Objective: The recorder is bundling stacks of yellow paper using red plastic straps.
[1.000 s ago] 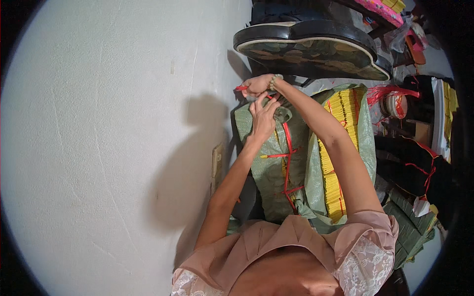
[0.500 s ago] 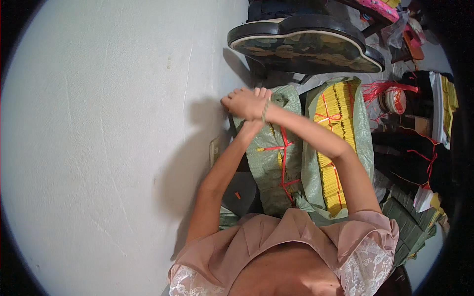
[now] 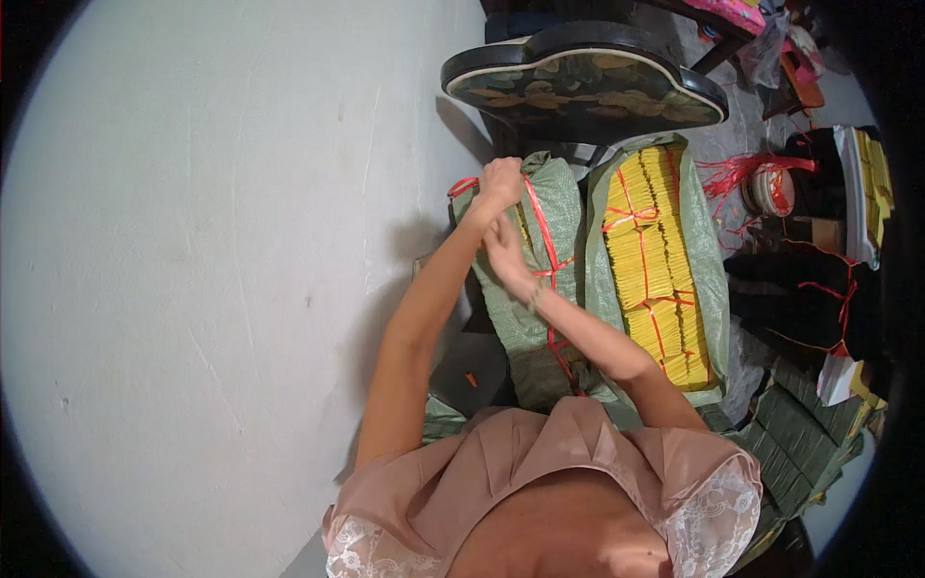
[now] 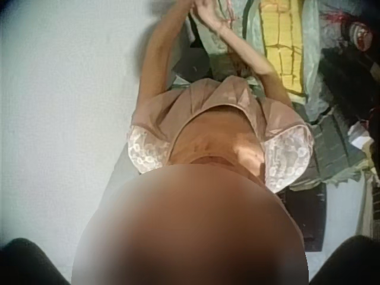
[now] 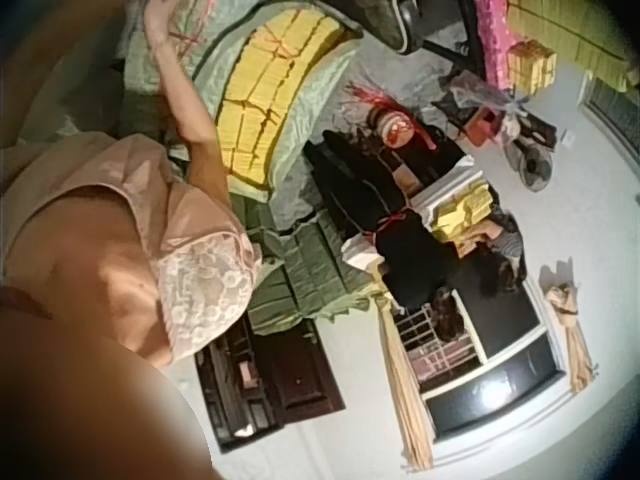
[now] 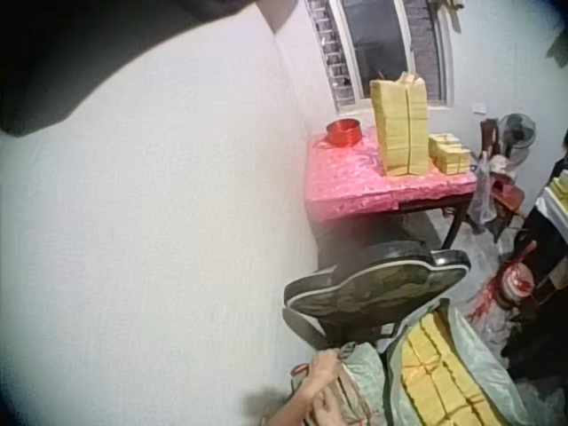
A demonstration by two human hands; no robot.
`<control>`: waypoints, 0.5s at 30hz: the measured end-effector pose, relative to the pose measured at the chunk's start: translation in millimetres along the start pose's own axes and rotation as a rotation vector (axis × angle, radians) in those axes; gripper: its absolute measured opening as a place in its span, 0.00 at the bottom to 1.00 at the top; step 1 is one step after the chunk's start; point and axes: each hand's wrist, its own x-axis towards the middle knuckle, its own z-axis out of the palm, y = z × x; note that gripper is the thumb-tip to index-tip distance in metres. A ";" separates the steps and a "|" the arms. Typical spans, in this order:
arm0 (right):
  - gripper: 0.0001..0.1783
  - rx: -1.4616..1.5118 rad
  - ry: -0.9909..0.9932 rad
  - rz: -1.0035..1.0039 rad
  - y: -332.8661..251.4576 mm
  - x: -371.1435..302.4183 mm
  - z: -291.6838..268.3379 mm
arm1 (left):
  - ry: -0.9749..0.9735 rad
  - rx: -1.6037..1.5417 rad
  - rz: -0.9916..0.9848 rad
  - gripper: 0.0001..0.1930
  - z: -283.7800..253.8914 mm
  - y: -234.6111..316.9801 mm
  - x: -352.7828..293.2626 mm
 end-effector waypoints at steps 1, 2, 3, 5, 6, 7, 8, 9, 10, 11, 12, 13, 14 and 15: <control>0.07 0.003 0.000 -0.006 8.1 21.4 2.0 | 0.007 0.009 -0.006 0.10 1.4 5.2 -0.8; 0.10 0.143 0.033 0.025 22.0 46.0 -3.1 | 0.008 0.016 0.000 0.10 5.3 15.6 1.8; 0.12 0.284 0.059 0.062 32.0 59.2 -1.9 | 0.006 0.020 0.009 0.10 10.4 19.6 4.2; 0.11 0.209 0.184 0.098 36.4 64.2 20.2 | -0.004 0.024 -0.062 0.10 13.9 14.6 5.6; 0.10 0.128 0.318 0.129 36.4 65.7 26.9 | -0.009 0.031 -0.073 0.10 12.5 13.3 5.0; 0.10 0.128 0.312 0.128 35.0 66.6 29.4 | -0.004 0.032 -0.076 0.10 11.4 13.0 5.8; 0.15 0.170 0.300 0.142 36.1 67.9 29.9 | -0.019 0.036 -0.101 0.10 8.3 14.1 6.0; 0.21 0.211 0.289 0.156 37.2 69.7 30.4 | -0.036 0.039 -0.124 0.10 5.7 15.7 6.5; 0.21 0.208 0.283 0.154 38.4 71.4 30.8 | -0.029 0.038 -0.126 0.10 3.9 18.3 6.7; 0.23 0.220 0.269 0.162 37.3 70.7 31.4 | -0.052 0.068 -0.128 0.09 3.3 21.5 5.9; 0.25 0.230 0.251 0.167 31.8 68.8 34.0 | -0.070 0.099 -0.132 0.09 2.2 24.3 5.7; 0.25 0.226 0.247 0.171 26.5 67.1 36.5 | -0.068 0.095 -0.137 0.09 1.1 27.0 6.0; 0.26 0.322 0.264 0.203 19.7 65.0 40.2 | -0.063 0.103 -0.150 0.09 0.6 29.2 6.8; 0.28 0.418 0.282 0.235 14.8 64.0 43.8 | -0.059 0.111 -0.163 0.09 0.4 30.6 7.0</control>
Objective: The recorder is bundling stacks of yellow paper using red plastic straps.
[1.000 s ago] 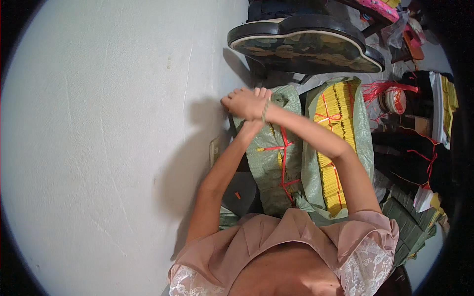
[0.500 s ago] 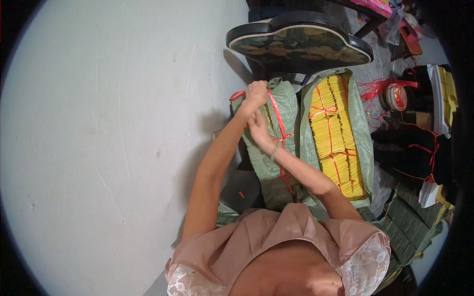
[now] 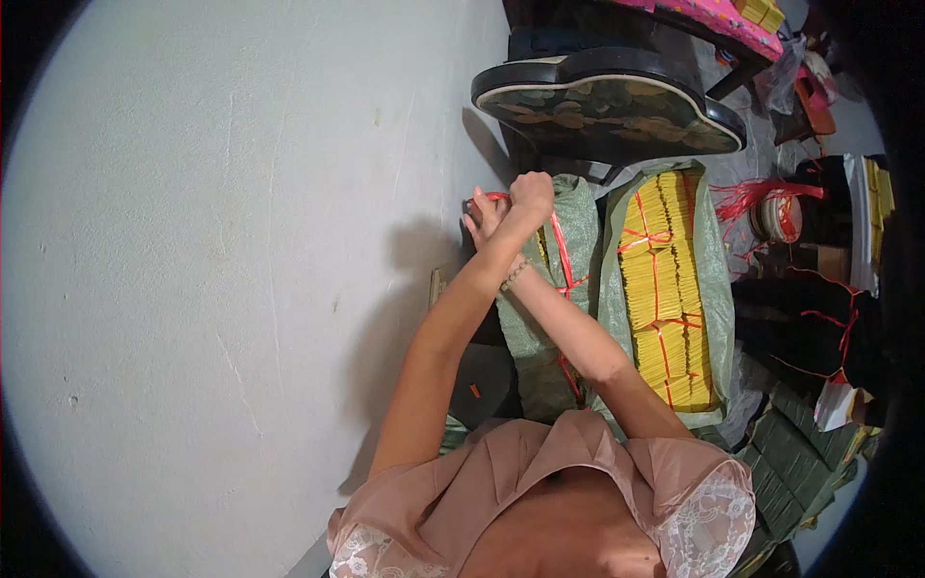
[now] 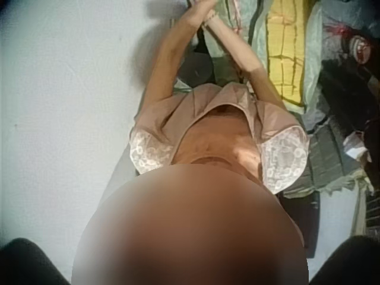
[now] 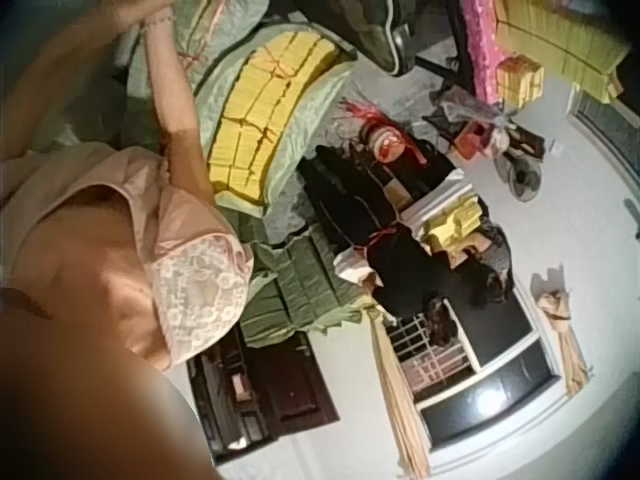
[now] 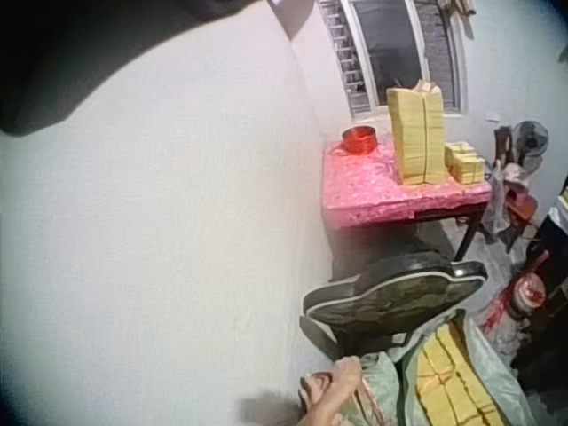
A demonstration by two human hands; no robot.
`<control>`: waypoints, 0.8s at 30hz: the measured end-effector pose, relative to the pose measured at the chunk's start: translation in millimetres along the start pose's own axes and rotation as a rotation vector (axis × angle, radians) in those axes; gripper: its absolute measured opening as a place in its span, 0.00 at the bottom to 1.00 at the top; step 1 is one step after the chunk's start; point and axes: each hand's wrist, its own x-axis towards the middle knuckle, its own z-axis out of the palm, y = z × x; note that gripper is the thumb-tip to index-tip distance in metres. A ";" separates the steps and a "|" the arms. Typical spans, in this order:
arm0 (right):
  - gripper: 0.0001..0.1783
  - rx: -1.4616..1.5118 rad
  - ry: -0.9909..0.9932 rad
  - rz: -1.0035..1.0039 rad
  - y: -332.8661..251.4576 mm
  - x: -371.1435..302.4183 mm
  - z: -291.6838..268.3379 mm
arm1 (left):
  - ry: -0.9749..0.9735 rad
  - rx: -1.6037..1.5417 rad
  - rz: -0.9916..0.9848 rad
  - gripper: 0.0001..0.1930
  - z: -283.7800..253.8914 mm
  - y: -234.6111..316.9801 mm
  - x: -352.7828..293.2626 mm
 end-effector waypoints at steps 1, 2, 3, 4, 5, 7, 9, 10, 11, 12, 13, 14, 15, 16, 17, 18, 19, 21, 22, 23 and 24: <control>0.28 -0.004 -0.002 0.002 -0.6 1.5 3.7 | 0.002 -0.003 -0.004 0.09 0.2 0.7 -0.8; 0.20 0.062 0.046 0.041 -1.9 4.8 7.1 | 0.004 0.018 -0.002 0.08 1.7 2.0 -1.2; 0.13 0.129 0.094 0.079 -2.5 6.5 9.1 | 0.005 0.039 0.000 0.08 3.0 3.0 -1.1; 0.13 0.127 0.094 0.080 -4.7 6.6 7.4 | 0.005 0.037 -0.001 0.08 4.4 3.6 -1.0; 0.14 0.169 0.060 0.125 -11.8 4.3 6.8 | 0.021 0.041 0.002 0.08 5.5 2.5 -1.0; 0.15 0.209 0.028 0.171 -14.8 4.1 3.4 | 0.036 0.043 0.004 0.08 7.0 -0.6 0.2; 0.15 0.150 0.003 0.198 -9.4 8.3 -6.3 | 0.012 0.063 0.046 0.08 5.8 0.2 2.8; 0.15 0.151 0.010 0.192 -3.6 5.1 -14.4 | 0.008 0.060 0.054 0.08 4.2 2.2 3.9; 0.13 0.018 -0.030 0.056 9.2 -6.4 -22.5 | 0.018 0.104 0.069 0.08 3.2 -1.2 5.0; 0.12 -0.113 -0.065 -0.086 19.6 -15.0 -34.6 | 0.027 0.149 0.094 0.08 3.3 -2.1 6.5; 0.12 -0.253 -0.188 -0.393 24.7 -19.5 -48.0 | 0.007 0.112 0.099 0.08 2.9 -5.4 7.3; 0.12 -0.254 -0.181 -0.395 26.6 -31.1 -55.5 | 0.002 0.110 0.104 0.08 1.7 -10.4 8.5; 0.14 -0.518 -0.109 -0.515 29.9 -45.2 -61.4 | -0.008 0.078 0.111 0.09 0.2 -16.6 9.7; 0.16 -0.782 -0.032 -0.630 33.2 -59.6 -67.9 | -0.018 0.046 0.118 0.10 -0.5 -22.7 9.3; 0.16 -0.782 -0.027 -0.634 36.1 -74.3 -77.6 | -0.023 -0.038 0.127 0.13 -0.9 -27.2 7.7; 0.17 -0.593 -0.030 -0.463 40.6 -88.2 -88.6 | -0.024 -0.037 0.135 0.13 2.0 -31.8 7.3; 0.18 -0.402 -0.035 -0.293 42.2 -97.4 -99.1 | -0.002 -0.108 0.127 0.14 5.3 -35.6 6.9; 0.20 -0.557 0.055 -0.259 28.6 -110.7 -120.8 | 0.047 -0.265 0.095 0.18 5.7 -36.9 0.0; 0.21 -0.713 0.145 -0.217 21.0 -114.9 -132.2 | 0.040 -0.264 0.106 0.18 10.1 -35.3 -0.7; 0.22 -0.830 0.111 -0.315 15.8 -114.7 -134.5 | 0.098 -0.303 0.072 0.18 16.7 -41.4 -0.3; 0.22 -0.827 0.110 -0.317 11.4 -117.3 -133.6 | 0.151 -0.344 0.034 0.18 25.7 -47.9 -0.2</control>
